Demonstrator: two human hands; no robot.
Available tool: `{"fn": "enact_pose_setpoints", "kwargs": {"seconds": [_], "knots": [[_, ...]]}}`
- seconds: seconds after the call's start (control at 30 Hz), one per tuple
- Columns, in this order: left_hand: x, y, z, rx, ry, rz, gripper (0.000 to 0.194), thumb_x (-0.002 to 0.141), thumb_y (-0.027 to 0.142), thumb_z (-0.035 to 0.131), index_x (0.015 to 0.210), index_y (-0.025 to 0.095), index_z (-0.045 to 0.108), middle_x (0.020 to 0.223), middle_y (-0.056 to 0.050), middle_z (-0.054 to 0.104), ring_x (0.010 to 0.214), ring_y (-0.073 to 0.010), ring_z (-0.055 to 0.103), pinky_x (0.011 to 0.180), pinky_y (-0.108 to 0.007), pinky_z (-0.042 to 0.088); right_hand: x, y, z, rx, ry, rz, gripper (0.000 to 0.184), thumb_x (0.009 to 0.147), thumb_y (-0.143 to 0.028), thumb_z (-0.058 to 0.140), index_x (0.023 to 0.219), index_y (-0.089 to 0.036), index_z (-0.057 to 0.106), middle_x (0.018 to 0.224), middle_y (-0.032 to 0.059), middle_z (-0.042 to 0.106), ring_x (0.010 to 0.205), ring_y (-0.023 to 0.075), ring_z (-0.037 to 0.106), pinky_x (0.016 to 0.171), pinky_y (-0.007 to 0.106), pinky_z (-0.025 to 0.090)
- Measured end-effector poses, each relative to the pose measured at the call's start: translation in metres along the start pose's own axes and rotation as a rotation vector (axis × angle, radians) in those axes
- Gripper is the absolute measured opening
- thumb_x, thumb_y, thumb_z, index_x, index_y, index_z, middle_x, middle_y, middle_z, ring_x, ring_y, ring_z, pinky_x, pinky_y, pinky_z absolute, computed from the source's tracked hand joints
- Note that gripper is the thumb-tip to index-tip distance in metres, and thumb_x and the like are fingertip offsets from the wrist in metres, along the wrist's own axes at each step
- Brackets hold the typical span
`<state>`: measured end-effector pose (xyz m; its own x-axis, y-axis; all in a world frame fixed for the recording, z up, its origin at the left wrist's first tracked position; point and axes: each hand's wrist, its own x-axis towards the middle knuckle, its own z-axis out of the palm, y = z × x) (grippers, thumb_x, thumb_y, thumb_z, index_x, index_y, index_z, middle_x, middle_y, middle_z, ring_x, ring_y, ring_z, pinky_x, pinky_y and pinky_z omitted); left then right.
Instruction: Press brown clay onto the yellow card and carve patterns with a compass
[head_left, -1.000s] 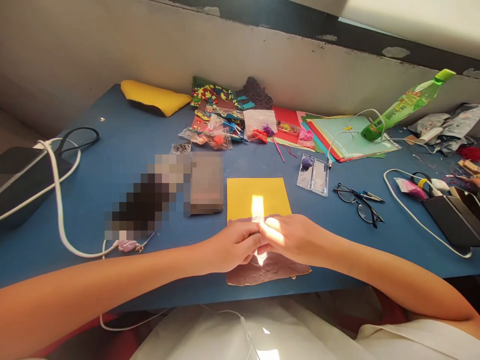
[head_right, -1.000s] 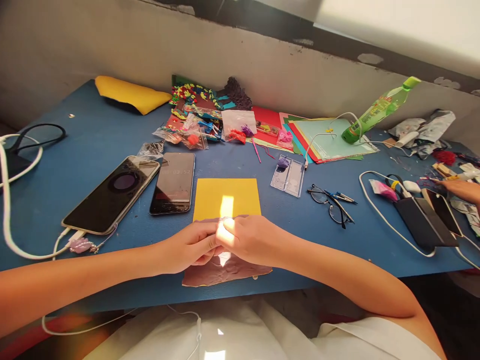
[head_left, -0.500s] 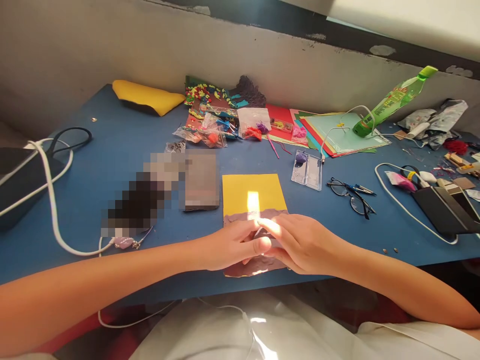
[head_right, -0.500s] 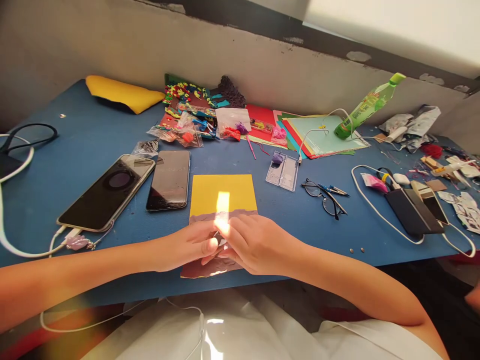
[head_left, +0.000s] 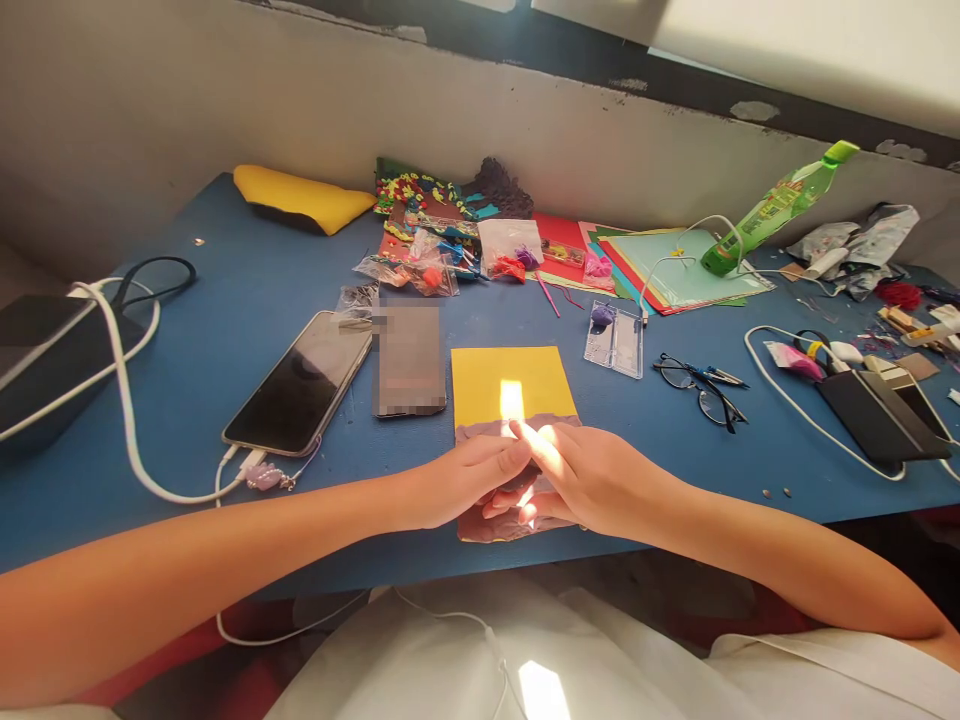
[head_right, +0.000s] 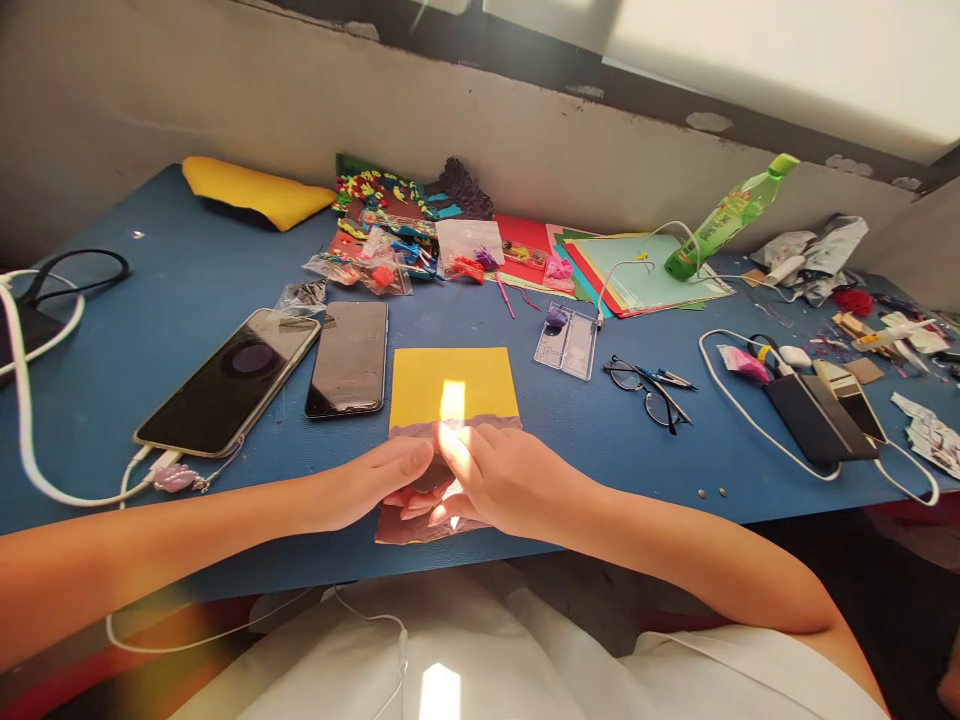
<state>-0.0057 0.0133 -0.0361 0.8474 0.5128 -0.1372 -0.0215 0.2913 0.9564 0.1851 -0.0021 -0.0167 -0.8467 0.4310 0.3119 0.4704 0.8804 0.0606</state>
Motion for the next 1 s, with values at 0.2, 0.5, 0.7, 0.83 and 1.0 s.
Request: {"fn": "enact_pose_setpoints", "kwargs": {"seconds": [0.2,0.5,0.7,0.83,1.0], "knots": [[0.004,-0.007,0.001,0.064,0.137,0.036,0.061,0.083,0.072,0.043,0.054,0.018,0.040,0.049,0.005,0.039,0.045,-0.0067,0.033,0.047,-0.025,0.024,0.005,-0.004,0.001,0.040,0.082,0.076,0.058,0.101,-0.045,0.026,0.134,0.003,0.032,0.080,0.0118,0.065,0.065,0.0191,0.059,0.055,0.029,0.049],[0.001,-0.001,0.001,-0.024,0.159,-0.028,0.046,0.087,0.059,0.046,0.067,0.017,0.047,0.053,0.004,0.043,0.048,-0.0074,0.034,0.044,-0.023,0.023,0.000,0.008,-0.006,0.135,0.084,0.110,0.020,0.100,-0.026,0.037,0.098,-0.014,0.053,0.076,0.0057,0.062,0.063,0.0133,0.055,0.054,0.023,0.044],[0.003,-0.006,0.002,-0.087,0.238,-0.010,0.043,0.083,0.051,0.057,0.060,0.018,0.041,0.052,0.006,0.039,0.048,-0.0062,0.032,0.048,-0.023,0.026,0.001,0.011,-0.007,0.119,0.077,0.025,0.025,0.099,-0.019,0.034,0.083,-0.017,0.053,0.065,0.0010,0.057,0.054,0.0105,0.047,0.049,0.021,0.037],[0.004,-0.004,-0.001,-0.153,0.335,-0.026,0.039,0.083,0.041,0.057,0.056,0.019,0.038,0.049,0.007,0.036,0.044,-0.0061,0.033,0.046,-0.023,0.024,-0.020,0.036,-0.015,0.162,0.197,0.258,0.022,0.092,-0.016,0.041,0.074,-0.020,0.051,0.056,-0.0027,0.050,0.048,0.0092,0.042,0.047,0.022,0.034],[0.005,-0.004,-0.004,-0.168,0.264,-0.023,0.051,0.087,0.051,0.047,0.049,0.019,0.037,0.044,0.005,0.033,0.042,-0.0066,0.032,0.048,-0.026,0.024,-0.044,0.093,-0.033,0.440,0.539,1.022,0.016,0.080,-0.020,0.051,0.093,-0.019,0.061,0.078,0.0024,0.064,0.050,0.0096,0.055,0.040,0.022,0.035]]}}
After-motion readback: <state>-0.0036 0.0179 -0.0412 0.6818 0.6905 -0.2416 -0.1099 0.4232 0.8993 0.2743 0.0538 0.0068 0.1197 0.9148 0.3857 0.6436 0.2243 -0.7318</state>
